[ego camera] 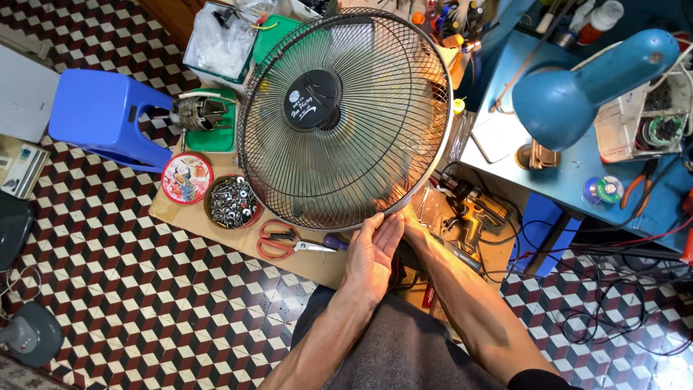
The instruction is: The person assembles a standing fan by attaching the front grille to the fan head, then tests the fan using a remote control. The person handles the fan grille, fan head, and remote control throughout the process.
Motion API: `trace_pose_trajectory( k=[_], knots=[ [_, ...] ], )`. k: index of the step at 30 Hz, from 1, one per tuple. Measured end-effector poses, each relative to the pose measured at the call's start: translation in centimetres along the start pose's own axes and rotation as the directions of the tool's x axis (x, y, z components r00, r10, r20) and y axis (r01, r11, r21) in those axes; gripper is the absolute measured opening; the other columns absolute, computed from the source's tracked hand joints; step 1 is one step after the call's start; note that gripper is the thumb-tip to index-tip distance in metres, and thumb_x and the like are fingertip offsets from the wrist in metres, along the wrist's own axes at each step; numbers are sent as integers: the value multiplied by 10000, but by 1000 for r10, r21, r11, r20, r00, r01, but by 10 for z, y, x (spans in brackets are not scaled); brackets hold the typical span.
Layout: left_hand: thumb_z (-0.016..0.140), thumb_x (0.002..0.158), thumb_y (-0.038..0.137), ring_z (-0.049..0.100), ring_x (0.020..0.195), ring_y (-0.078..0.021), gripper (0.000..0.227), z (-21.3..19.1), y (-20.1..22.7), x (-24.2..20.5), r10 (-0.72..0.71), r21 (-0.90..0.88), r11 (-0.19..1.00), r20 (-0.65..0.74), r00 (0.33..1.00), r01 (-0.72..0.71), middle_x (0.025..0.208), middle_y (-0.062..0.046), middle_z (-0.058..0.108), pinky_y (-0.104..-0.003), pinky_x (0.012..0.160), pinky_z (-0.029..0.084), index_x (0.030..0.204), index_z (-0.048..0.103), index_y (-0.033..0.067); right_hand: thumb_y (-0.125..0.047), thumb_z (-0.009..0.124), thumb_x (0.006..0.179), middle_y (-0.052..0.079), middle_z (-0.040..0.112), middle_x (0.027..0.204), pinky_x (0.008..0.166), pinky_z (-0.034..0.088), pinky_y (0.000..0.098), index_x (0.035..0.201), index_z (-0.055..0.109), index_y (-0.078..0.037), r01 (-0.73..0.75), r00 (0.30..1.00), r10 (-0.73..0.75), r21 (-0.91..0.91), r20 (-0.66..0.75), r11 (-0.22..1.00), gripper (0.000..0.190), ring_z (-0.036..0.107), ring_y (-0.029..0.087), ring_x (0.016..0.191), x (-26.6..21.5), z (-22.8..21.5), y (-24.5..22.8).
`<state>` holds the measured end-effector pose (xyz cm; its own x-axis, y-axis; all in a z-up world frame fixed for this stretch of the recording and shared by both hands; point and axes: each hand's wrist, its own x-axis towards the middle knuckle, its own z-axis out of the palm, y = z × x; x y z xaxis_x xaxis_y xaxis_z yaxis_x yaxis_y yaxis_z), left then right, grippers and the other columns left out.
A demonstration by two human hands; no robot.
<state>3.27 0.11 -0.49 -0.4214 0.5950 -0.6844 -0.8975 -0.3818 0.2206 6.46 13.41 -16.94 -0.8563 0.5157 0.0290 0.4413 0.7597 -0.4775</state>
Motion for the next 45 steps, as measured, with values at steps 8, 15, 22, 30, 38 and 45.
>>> trace_pose_trajectory(
  k=[8, 15, 22, 30, 38, 45],
  knots=[
    [656, 924, 82, 726, 1055, -298, 204, -6, 6, -3, 2, 12, 1000, -8, 1000, -2, 1106, -212, 711, -388, 966, 593, 1059, 580, -50, -168, 679, 994, 125, 718, 1020, 814, 550, 366, 1140, 672, -51, -17, 998, 16, -25, -55, 1000, 187, 659, 209, 904, 8, -7, -3],
    [671, 931, 76, 722, 1021, -261, 150, -10, 7, 3, 24, 20, 1000, 21, 999, -25, 1048, -166, 712, -381, 962, 611, 1021, 617, -31, -177, 678, 988, 125, 723, 979, 789, 552, 363, 1087, 696, -45, -99, 982, 109, 73, -152, 992, 167, 659, 208, 864, 0, -51, -30],
    [659, 923, 78, 727, 1031, -251, 167, -8, 13, 3, -16, 83, 996, 8, 1000, 16, 1062, -177, 724, -348, 956, 592, 1021, 609, -47, -186, 684, 995, 126, 695, 939, 758, 540, 357, 1055, 671, -30, -353, 492, 692, 605, -529, 714, 168, 636, 205, 815, -65, -157, 2],
    [673, 910, 72, 721, 1046, -241, 205, -1, 19, -1, -23, 102, 995, 7, 1000, 22, 1078, -171, 713, -340, 952, 557, 1058, 604, -51, -156, 724, 1024, 113, 594, 1037, 788, 526, 362, 1191, 520, -14, -311, 353, 498, 402, -792, 861, 299, 639, 214, 840, -58, -187, 72],
    [671, 919, 95, 712, 1088, -260, 265, -6, 19, 8, -71, 67, 995, 42, 997, 68, 1169, -207, 695, -345, 971, 548, 1110, 598, -75, -233, 675, 1077, 241, 651, 1167, 861, 548, 513, 1230, 639, 16, -252, 681, 225, 65, -697, 965, 294, 664, 458, 1004, -3, -155, 84],
    [668, 924, 111, 709, 1100, -266, 277, -10, 17, 11, -69, 89, 994, 15, 997, 68, 1175, -214, 693, -344, 975, 547, 1115, 599, -77, -323, 747, 925, 301, 627, 1108, 673, 531, 554, 1197, 624, 36, -424, 799, 334, -74, -499, 903, 466, 670, 476, 808, 18, -157, 109]
  ],
)
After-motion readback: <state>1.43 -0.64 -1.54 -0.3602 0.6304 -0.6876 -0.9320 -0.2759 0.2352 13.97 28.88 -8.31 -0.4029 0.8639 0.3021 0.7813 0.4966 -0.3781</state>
